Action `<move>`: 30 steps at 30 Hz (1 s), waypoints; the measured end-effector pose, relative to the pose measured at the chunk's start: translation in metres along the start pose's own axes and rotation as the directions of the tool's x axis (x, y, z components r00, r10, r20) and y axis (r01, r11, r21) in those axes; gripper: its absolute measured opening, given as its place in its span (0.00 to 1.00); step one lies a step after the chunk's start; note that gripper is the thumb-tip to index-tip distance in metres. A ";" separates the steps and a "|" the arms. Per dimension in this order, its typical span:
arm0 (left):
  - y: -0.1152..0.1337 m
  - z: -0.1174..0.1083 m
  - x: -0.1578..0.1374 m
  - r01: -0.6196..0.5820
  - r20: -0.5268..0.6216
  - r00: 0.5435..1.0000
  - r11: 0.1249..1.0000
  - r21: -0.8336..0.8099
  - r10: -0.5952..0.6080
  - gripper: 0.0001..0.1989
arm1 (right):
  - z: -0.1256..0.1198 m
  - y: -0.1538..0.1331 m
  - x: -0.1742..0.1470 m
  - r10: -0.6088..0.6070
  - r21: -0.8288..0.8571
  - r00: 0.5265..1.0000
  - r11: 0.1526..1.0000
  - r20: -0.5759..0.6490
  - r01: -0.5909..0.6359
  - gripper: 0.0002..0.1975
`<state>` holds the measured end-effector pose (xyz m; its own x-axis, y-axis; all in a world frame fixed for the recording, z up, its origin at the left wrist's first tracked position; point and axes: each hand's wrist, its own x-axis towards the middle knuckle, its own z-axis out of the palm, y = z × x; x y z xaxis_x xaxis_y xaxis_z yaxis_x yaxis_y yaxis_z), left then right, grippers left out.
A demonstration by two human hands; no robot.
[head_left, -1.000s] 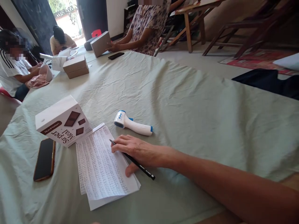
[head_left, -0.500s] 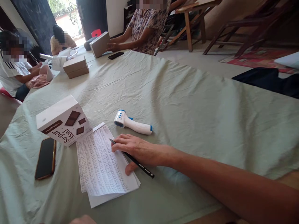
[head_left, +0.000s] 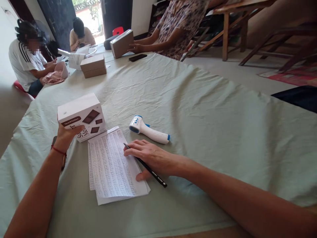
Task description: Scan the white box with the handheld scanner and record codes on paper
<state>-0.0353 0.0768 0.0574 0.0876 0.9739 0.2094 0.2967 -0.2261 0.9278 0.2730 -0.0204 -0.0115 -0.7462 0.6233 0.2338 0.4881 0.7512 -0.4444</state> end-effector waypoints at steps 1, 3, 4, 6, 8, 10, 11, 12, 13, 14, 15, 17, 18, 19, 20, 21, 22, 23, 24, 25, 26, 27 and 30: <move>-0.004 -0.002 0.000 0.033 0.032 0.999 0.999 -0.009 -0.033 0.35 | 0.000 -0.001 0.000 0.004 -0.002 1.000 1.000 0.003 -0.004 0.33; -0.005 -0.007 0.000 0.031 0.035 0.999 1.000 0.002 -0.031 0.31 | -0.001 -0.002 -0.001 0.013 -0.006 1.000 1.000 0.011 -0.012 0.34; -0.002 -0.010 0.000 0.021 0.029 0.999 1.000 0.004 -0.021 0.30 | -0.002 -0.002 -0.001 0.015 -0.009 1.000 1.000 0.014 -0.015 0.34; 0.008 -0.015 -0.002 0.002 0.007 1.000 1.000 -0.028 -0.002 0.28 | -0.002 -0.002 -0.002 0.012 -0.017 1.000 1.000 0.019 -0.012 0.35; 0.021 -0.018 -0.005 0.013 0.034 0.999 0.996 -0.089 -0.010 0.26 | -0.001 -0.002 -0.002 0.007 -0.022 1.000 1.000 0.022 -0.007 0.35; 0.032 -0.019 -0.010 0.050 0.114 0.993 0.991 -0.126 -0.036 0.27 | 0.000 -0.002 -0.002 0.006 -0.025 1.000 1.000 0.022 -0.005 0.35; 0.036 -0.017 -0.013 0.084 0.152 0.986 0.988 -0.129 -0.064 0.28 | 0.000 -0.002 -0.002 0.009 -0.026 1.000 1.000 0.021 -0.008 0.35; 0.038 -0.015 -0.015 0.121 0.193 0.976 0.985 -0.121 -0.096 0.29 | 0.000 -0.002 -0.002 0.013 -0.028 1.000 1.000 0.020 -0.013 0.35; 0.039 -0.012 -0.018 0.154 0.233 0.964 0.982 -0.107 -0.126 0.29 | -0.001 -0.002 -0.003 0.018 -0.028 1.000 0.999 0.021 -0.017 0.35; 0.038 -0.008 -0.020 0.178 0.271 0.951 0.980 -0.091 -0.148 0.29 | -0.001 -0.002 -0.003 0.022 -0.028 1.000 0.999 0.022 -0.021 0.35; 0.036 -0.004 -0.021 0.192 0.307 0.938 0.979 -0.072 -0.162 0.28 | -0.002 -0.003 -0.003 0.026 -0.026 0.999 0.999 0.024 -0.025 0.35; 0.032 0.004 -0.022 0.206 0.361 0.916 0.978 -0.041 -0.178 0.27 | -0.003 -0.005 -0.003 0.025 -0.025 0.999 0.999 0.022 -0.025 0.35; 0.031 0.007 -0.021 0.209 0.379 0.907 0.977 -0.033 -0.181 0.27 | -0.003 -0.006 -0.003 0.024 -0.032 1.000 0.999 0.017 -0.023 0.34; 0.029 0.010 -0.021 0.206 0.398 0.900 0.978 -0.032 -0.177 0.28 | -0.003 -0.008 -0.004 0.021 -0.048 1.000 0.999 0.005 -0.021 0.32; 0.028 0.012 -0.020 0.199 0.419 0.893 0.979 -0.037 -0.166 0.28 | -0.002 -0.011 -0.004 0.020 -0.077 1.000 0.997 -0.019 -0.022 0.28; 0.027 0.012 -0.020 0.187 0.441 0.885 0.981 -0.046 -0.148 0.28 | -0.001 -0.014 -0.004 0.023 -0.117 0.998 0.993 -0.053 -0.029 0.23; 0.027 0.013 -0.019 0.172 0.464 0.877 0.984 -0.054 -0.128 0.29 | 0.001 -0.017 -0.003 0.034 -0.168 0.995 0.985 -0.098 -0.050 0.18; 0.026 0.012 -0.019 0.156 0.482 0.869 0.986 -0.057 -0.109 0.29 | 0.003 -0.020 -0.003 0.050 -0.221 0.988 0.972 -0.148 -0.082 0.15; 0.026 0.012 -0.019 0.142 0.496 0.863 0.988 -0.056 -0.096 0.28 | 0.005 -0.024 -0.003 0.064 -0.272 0.979 0.955 -0.193 -0.116 0.13; 0.026 0.011 -0.019 0.130 0.504 0.859 0.990 -0.055 -0.085 0.28 | 0.008 -0.028 -0.002 0.075 -0.319 0.971 0.936 -0.226 -0.147 0.12; 0.027 0.011 -0.019 0.120 0.513 0.855 0.991 -0.056 -0.075 0.28 | 0.010 -0.033 -0.002 0.080 -0.362 0.968 0.918 -0.238 -0.164 0.11; 0.027 0.011 -0.020 0.111 0.522 0.850 0.992 -0.058 -0.065 0.29 | 0.012 -0.037 -0.001 0.080 -0.401 0.969 0.900 -0.235 -0.171 0.10; 0.028 0.011 -0.022 0.055 0.480 0.877 0.995 -0.078 -0.011 0.27 | 0.020 -0.048 0.000 0.058 -0.474 0.982 0.870 -0.181 -0.139 0.11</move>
